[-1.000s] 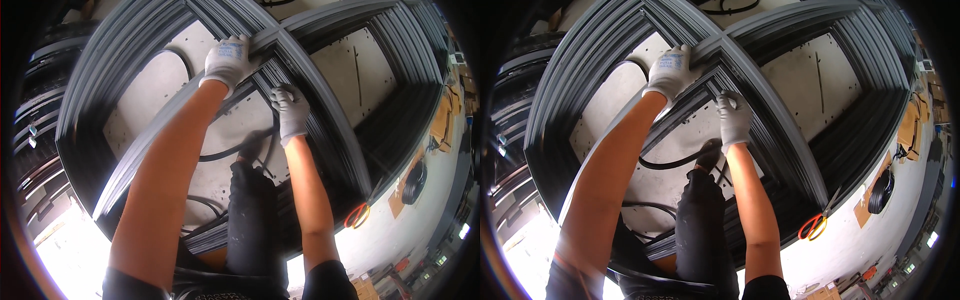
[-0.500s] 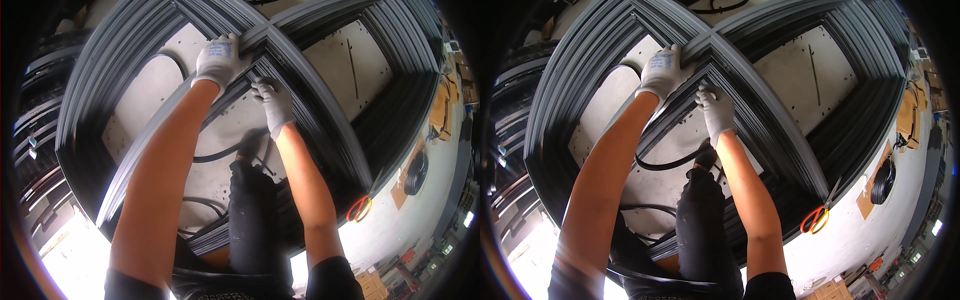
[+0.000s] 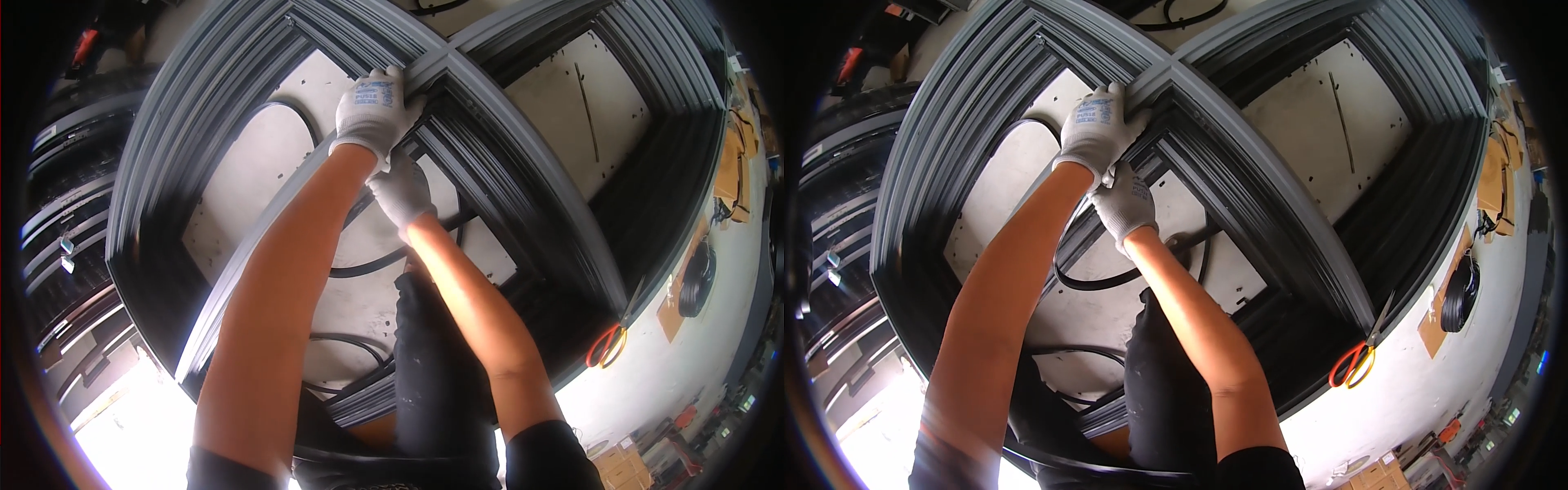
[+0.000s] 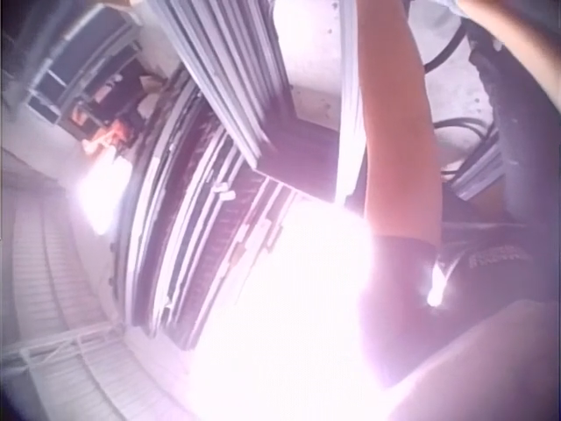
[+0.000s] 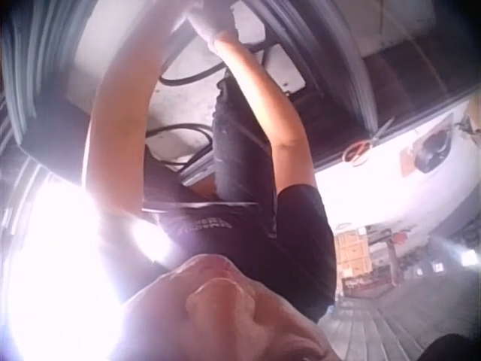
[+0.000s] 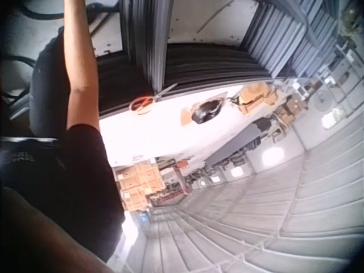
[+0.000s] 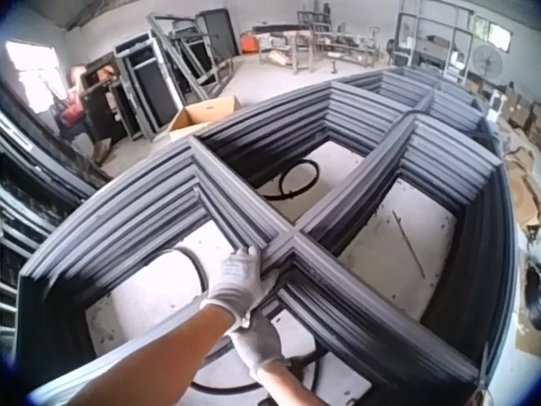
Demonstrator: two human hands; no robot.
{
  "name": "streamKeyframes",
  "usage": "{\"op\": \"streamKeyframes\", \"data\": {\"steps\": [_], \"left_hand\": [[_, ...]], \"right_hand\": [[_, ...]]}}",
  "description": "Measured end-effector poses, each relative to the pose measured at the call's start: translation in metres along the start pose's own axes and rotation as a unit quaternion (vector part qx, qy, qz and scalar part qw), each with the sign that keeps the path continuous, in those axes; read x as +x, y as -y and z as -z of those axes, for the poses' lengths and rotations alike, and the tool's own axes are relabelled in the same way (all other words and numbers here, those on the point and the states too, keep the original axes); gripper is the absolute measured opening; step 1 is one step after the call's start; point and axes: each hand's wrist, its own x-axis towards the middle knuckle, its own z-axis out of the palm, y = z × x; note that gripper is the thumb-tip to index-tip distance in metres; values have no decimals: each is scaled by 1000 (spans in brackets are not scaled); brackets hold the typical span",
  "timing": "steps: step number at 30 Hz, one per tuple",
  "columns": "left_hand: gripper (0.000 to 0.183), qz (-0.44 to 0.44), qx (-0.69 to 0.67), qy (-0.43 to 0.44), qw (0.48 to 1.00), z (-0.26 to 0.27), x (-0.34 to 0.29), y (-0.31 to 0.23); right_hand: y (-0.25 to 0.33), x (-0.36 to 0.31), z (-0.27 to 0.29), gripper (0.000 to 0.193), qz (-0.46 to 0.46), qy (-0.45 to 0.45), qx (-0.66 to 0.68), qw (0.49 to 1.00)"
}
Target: Installing black rubber seals into metal door or window frames using scissors to cut the trim.
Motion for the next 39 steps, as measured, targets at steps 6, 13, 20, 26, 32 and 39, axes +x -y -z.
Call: {"op": "streamKeyframes", "data": {"steps": [6,13,20,26,32,39], "left_hand": [[58,-3,7,-9,1000,-4,4,-3],[59,0,26,-13,1000,-3,13,-7],[56,28,12,32,999,3,21,-17],[56,27,14,12,999,2,22,-17],[59,42,10,51,998,3,25,-18],[59,34,16,13,999,3,22,-20]], "right_hand": [[-14,11,-26,39,66,-108,-65,990],[-55,39,-63,42,138,-148,-86,975],[-59,38,-73,49,124,-126,-71,982],[-14,8,-22,33,73,-74,111,988],[3,50,36,19,32,-106,405,908],[6,66,46,24,-33,-56,462,885]]}}
